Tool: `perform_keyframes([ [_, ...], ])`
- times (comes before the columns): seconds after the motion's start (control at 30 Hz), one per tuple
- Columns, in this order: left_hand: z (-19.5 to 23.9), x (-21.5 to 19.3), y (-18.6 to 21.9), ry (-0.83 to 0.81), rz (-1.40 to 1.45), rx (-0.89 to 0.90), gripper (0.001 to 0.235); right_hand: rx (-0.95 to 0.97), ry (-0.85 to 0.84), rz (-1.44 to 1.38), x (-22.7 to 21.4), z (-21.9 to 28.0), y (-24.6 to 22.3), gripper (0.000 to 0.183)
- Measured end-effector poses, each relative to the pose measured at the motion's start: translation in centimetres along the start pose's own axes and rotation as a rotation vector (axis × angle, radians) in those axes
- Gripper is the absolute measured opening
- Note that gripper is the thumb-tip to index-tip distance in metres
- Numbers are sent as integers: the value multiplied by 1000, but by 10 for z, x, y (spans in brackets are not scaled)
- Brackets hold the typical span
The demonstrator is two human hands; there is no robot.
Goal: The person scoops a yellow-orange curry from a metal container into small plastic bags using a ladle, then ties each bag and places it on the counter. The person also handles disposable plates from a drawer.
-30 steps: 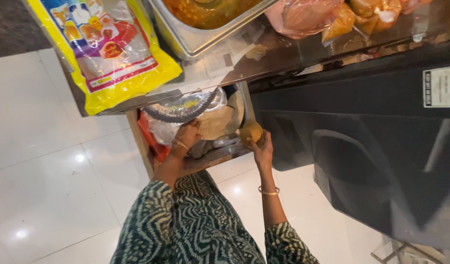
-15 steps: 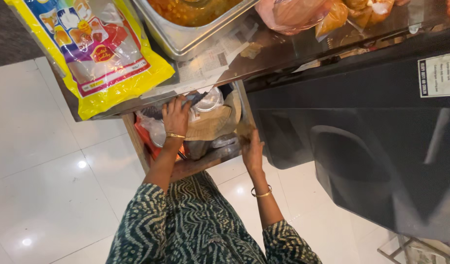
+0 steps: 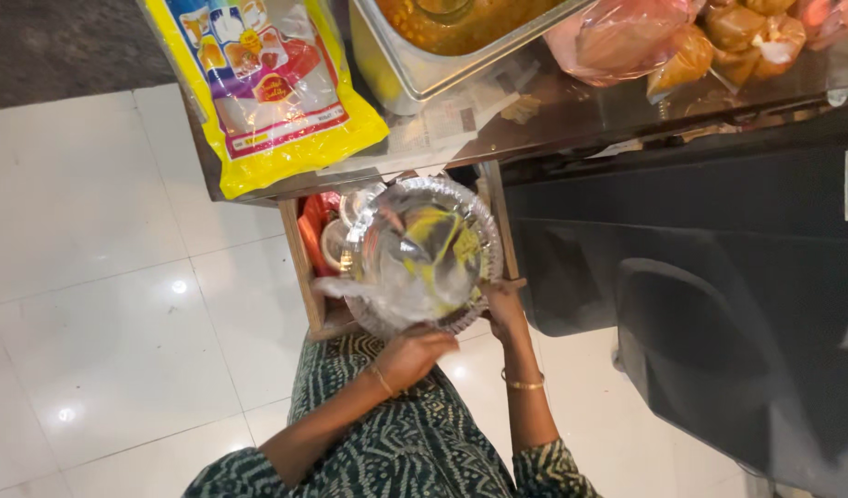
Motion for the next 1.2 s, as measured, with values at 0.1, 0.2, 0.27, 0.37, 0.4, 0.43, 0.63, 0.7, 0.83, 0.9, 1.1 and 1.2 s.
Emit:
perform_keyframes([
  [0.1,1,-16,-11,87,239,-117,17,-252,144,38,-35,4,-7,17],
  [0.2,6,-53,-68,323,2,-357,24,-307,237,58,-74,22,-39,16],
  [0.27,6,-68,-110,298,-237,-540,43,-248,389,47,-96,43,-71,21],
  [0.37,10,-64,-151,-277,-629,-702,55,-361,584,249,-102,84,-117,20],
  [0.4,12,-55,-160,-545,-721,-766,56,-419,621,324,-98,98,-127,20],
  [0.43,10,-49,-165,-427,-726,-782,46,-482,649,402,-90,111,-133,20],
  [0.63,-17,17,-155,-105,-335,-500,22,-983,696,676,-33,163,-151,9],
  [0.7,-40,45,-142,-22,-216,-398,44,-945,775,770,-21,174,-156,8],
  [0.83,-78,92,-143,183,-318,-304,78,-1065,704,726,-11,194,-165,8],
  [0.9,-87,111,-155,17,-245,-466,57,-1053,703,712,-17,204,-170,7],
  [1.1,-44,54,-184,74,-136,-649,15,-261,692,131,-67,206,-153,23],
  [1.2,-1,-16,-184,443,-29,-686,16,-190,656,188,-97,181,-127,23],
])
Point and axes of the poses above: each hand's wrist, its own z-axis away from the middle knuckle, its own x-axis out of the palm, y = z × x, the point moved 2 cm from there along -z, towards the middle knuckle, and after that the axes turned 6 degrees about -z, right-handed, at the moved point
